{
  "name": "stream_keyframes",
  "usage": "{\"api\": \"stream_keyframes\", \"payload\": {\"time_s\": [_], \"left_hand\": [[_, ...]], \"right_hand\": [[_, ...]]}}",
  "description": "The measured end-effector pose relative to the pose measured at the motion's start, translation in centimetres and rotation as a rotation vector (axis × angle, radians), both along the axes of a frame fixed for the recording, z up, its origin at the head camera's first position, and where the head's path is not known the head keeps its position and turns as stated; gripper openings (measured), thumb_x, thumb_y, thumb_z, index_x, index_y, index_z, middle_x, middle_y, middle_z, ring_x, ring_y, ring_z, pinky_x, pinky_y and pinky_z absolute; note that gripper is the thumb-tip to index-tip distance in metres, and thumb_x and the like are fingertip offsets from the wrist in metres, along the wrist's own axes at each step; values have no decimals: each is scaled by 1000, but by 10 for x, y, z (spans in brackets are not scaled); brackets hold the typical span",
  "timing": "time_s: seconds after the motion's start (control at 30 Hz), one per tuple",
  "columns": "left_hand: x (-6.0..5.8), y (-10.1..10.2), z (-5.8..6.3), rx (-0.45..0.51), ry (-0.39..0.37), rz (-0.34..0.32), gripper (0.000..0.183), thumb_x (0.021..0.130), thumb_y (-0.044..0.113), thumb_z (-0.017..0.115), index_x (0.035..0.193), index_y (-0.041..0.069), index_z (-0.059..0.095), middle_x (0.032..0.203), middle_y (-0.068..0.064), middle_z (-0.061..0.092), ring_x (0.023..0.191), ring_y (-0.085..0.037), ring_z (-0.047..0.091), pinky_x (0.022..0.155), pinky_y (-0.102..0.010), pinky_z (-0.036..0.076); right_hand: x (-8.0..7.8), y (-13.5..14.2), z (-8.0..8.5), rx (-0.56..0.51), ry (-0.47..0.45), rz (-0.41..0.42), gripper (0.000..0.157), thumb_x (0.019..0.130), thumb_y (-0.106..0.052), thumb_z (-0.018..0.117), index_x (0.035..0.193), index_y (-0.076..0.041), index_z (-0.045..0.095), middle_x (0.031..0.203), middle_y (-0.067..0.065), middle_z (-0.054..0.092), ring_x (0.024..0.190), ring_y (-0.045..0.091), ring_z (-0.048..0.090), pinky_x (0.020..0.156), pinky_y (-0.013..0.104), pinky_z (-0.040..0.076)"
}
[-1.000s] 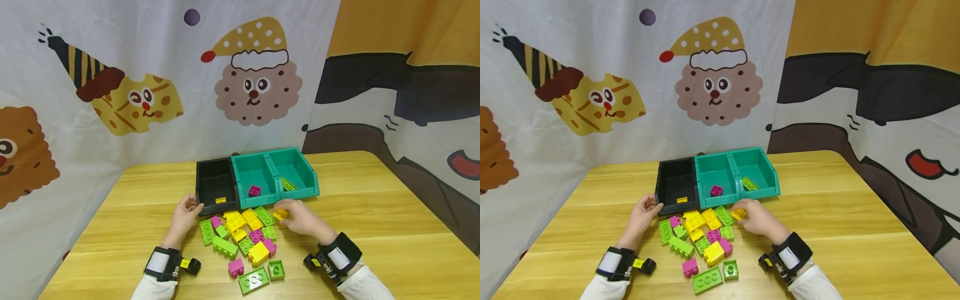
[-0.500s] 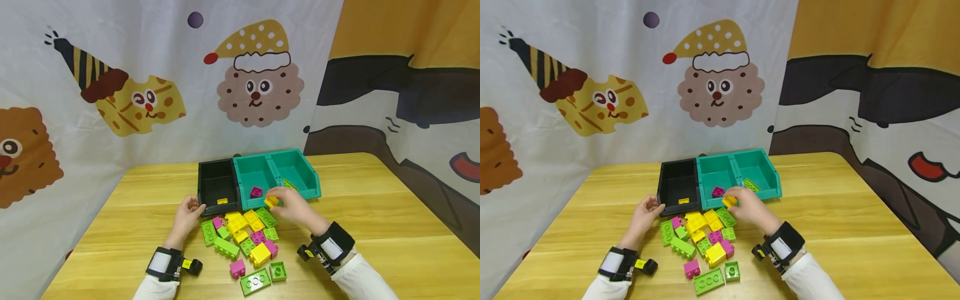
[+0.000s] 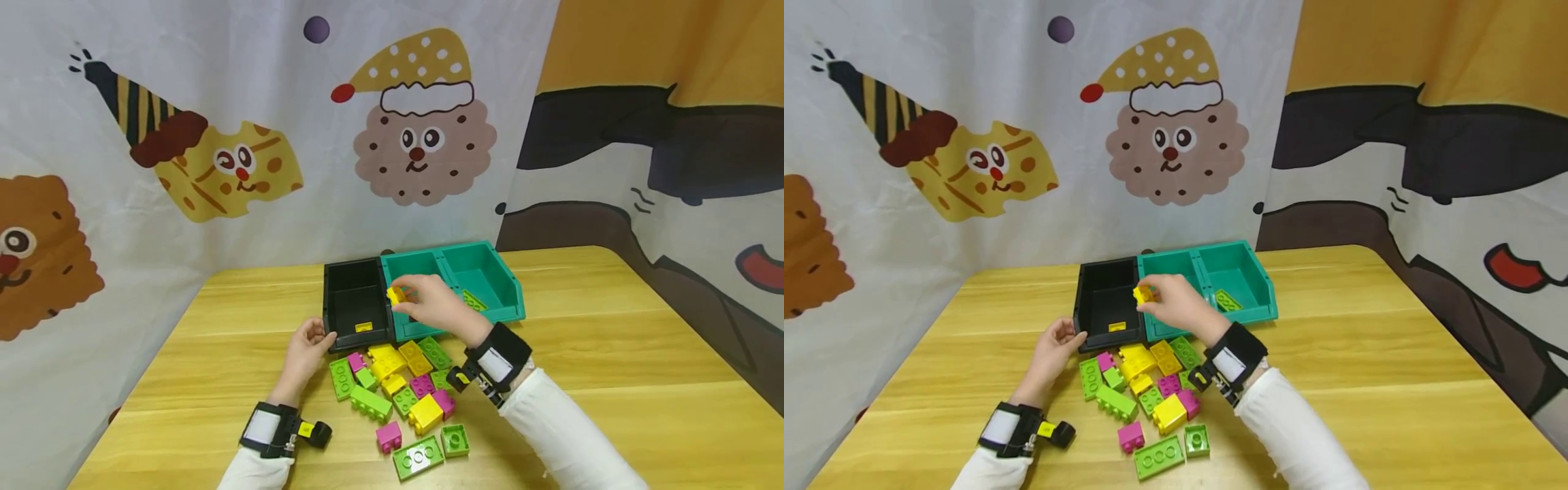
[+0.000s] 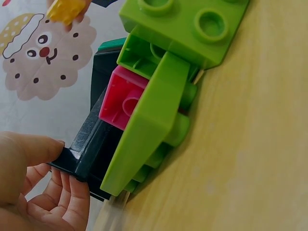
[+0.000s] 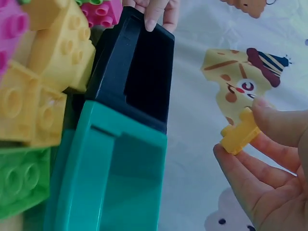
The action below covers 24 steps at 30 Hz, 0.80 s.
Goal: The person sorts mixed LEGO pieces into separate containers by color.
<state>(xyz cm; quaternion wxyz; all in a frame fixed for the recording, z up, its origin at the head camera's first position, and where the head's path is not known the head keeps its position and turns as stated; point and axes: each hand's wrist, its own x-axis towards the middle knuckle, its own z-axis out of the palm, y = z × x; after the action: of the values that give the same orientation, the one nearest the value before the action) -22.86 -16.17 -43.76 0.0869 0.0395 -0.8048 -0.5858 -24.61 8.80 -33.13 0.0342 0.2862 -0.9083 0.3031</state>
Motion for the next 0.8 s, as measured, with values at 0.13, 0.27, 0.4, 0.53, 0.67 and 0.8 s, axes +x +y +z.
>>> {"api": "stream_keyframes", "payload": {"time_s": [0.13, 0.27, 0.4, 0.53, 0.67, 0.8], "left_hand": [[0, -1, 0, 8, 0, 4, 20, 86, 1, 65, 103, -2, 55, 89, -6, 53, 82, -14, 48, 70, -19, 41], [-1, -1, -1, 15, 3, -6, 20, 86, 1, 65, 103, -2, 55, 89, -6, 53, 83, -14, 48, 71, -19, 42], [-1, -2, -1, 13, 1, -11, 20, 87, 2, 65, 104, -2, 55, 90, -7, 53, 84, -15, 48, 71, -19, 42], [1, -3, 0, 7, -2, -18, 20, 87, 2, 64, 104, -2, 54, 91, -8, 53, 85, -16, 48, 70, -19, 41], [3, -3, 0, 1, -2, -24, 20, 88, 3, 64, 105, -1, 54, 94, -10, 55, 85, -15, 49, 69, -19, 42], [1, -1, 0, 11, 1, -28, 20, 88, 3, 64, 105, -1, 55, 95, -11, 56, 85, -14, 50, 69, -18, 42]], "right_hand": [[-5, -20, 5, 9, -44, 3, 40, 87, -19, 69, 124, -8, 58, 123, 10, 60, 103, 25, 62, 83, 33, 53], [-9, -39, 7, 28, -49, 56, 38, 86, -16, 70, 120, -6, 58, 120, 11, 60, 104, 26, 62, 83, 31, 53], [-15, -57, 3, 58, -28, 100, 36, 85, -15, 70, 119, -6, 59, 117, 10, 61, 103, 24, 62, 84, 30, 53], [-18, -72, -7, 94, -33, 102, 37, 84, -19, 71, 117, -7, 61, 112, 8, 65, 96, 21, 62, 81, 26, 52], [-17, -84, -18, 117, -79, 93, 36, 85, -24, 71, 115, -8, 62, 105, 6, 66, 84, 16, 59, 75, 20, 51], [-16, -89, -26, 178, -88, 85, 34, 85, -23, 70, 115, -8, 62, 102, 6, 66, 82, 14, 55, 76, 20, 50]]}}
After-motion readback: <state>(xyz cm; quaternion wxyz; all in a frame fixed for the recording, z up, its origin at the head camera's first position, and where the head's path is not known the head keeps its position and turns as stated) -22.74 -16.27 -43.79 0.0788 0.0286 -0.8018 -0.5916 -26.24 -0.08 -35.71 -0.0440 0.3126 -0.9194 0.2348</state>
